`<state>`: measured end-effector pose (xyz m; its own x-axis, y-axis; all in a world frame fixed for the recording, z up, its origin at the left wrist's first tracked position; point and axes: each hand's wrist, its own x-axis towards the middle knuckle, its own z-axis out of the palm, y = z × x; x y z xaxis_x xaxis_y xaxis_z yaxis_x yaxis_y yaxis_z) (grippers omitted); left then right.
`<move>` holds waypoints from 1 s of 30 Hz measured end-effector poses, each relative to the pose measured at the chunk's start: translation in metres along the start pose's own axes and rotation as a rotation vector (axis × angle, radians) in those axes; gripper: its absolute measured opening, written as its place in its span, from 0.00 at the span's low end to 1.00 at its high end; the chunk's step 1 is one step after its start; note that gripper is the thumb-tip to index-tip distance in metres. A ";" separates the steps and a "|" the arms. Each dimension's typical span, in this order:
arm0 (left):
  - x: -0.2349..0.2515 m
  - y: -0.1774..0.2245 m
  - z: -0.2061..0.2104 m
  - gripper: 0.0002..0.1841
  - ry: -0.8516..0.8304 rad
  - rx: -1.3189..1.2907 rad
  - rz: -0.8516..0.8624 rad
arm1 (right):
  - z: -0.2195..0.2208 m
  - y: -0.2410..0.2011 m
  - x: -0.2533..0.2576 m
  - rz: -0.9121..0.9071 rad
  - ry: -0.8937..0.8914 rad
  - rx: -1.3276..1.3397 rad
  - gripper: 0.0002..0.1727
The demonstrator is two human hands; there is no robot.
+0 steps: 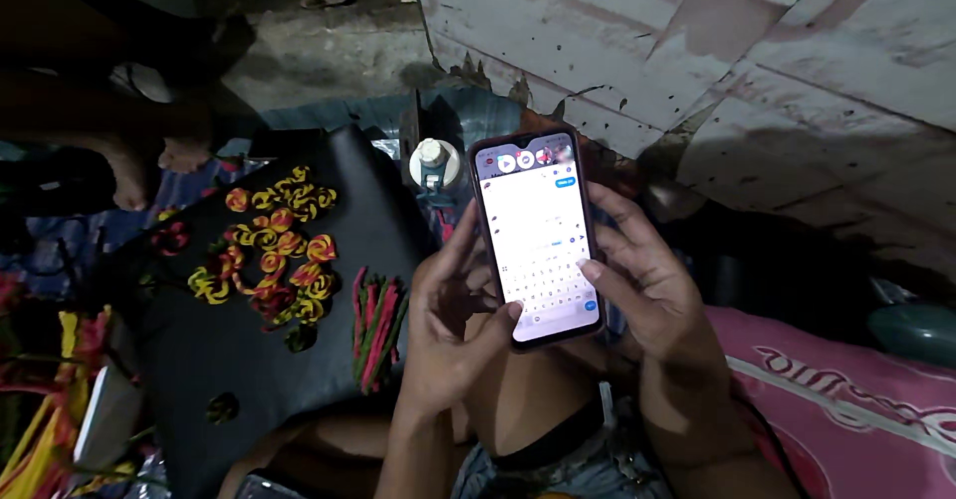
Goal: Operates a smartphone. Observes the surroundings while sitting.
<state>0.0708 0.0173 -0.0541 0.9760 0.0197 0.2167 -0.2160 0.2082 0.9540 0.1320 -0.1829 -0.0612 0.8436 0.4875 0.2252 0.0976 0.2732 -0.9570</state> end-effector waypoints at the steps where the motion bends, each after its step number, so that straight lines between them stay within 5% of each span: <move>1: 0.000 0.001 0.000 0.44 -0.011 -0.001 0.001 | 0.000 0.000 0.000 -0.002 0.001 -0.005 0.34; 7: -0.001 0.002 0.003 0.44 -0.005 -0.015 0.004 | -0.003 0.005 -0.001 -0.037 -0.057 0.070 0.49; 20: -0.002 0.001 0.008 0.45 0.020 0.025 0.014 | 0.007 0.007 0.000 -0.043 0.075 0.042 0.49; 30: -0.003 -0.001 0.006 0.43 0.010 -0.004 0.013 | -0.003 0.006 -0.005 -0.059 -0.037 0.054 0.57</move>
<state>0.0683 0.0113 -0.0542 0.9733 0.0322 0.2271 -0.2287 0.2122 0.9501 0.1301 -0.1863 -0.0689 0.8169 0.4995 0.2883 0.1167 0.3463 -0.9309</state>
